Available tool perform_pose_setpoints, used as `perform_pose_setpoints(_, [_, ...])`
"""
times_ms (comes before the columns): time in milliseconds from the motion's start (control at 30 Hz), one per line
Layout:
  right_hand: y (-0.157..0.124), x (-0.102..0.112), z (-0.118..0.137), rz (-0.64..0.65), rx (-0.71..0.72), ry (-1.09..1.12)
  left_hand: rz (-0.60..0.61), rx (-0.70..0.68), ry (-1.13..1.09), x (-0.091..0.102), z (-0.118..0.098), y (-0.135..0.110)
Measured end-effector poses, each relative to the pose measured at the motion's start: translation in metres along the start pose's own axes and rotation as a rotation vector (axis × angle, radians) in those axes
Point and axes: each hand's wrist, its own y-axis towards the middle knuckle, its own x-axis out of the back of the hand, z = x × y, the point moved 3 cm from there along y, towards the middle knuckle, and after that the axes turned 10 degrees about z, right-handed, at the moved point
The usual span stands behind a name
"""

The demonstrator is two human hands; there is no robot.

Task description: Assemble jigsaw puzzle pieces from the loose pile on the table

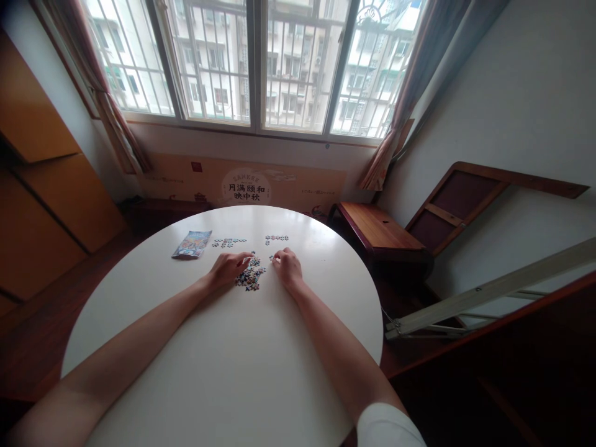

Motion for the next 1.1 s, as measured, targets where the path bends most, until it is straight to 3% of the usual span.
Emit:
perform_pose_setpoints(267, [-0.009,0.004,0.02,0.117,0.091,-0.23,-0.013,-0.002,0.023,0.001,-0.003,0.0])
perform_pose_setpoints(533, [-0.005,-0.003,0.014,0.129,0.023,-0.277,-0.003,-0.007,0.018,-0.001,-0.002,0.001])
perform_pose_setpoints(900, [0.016,-0.015,0.008,0.262,-0.074,-0.33,-0.014,0.026,-0.026,0.003,-0.003,0.0])
perform_pose_setpoints(1100, [0.029,-0.016,0.009,0.237,-0.078,-0.318,-0.008,0.037,-0.027,0.001,-0.002,0.0])
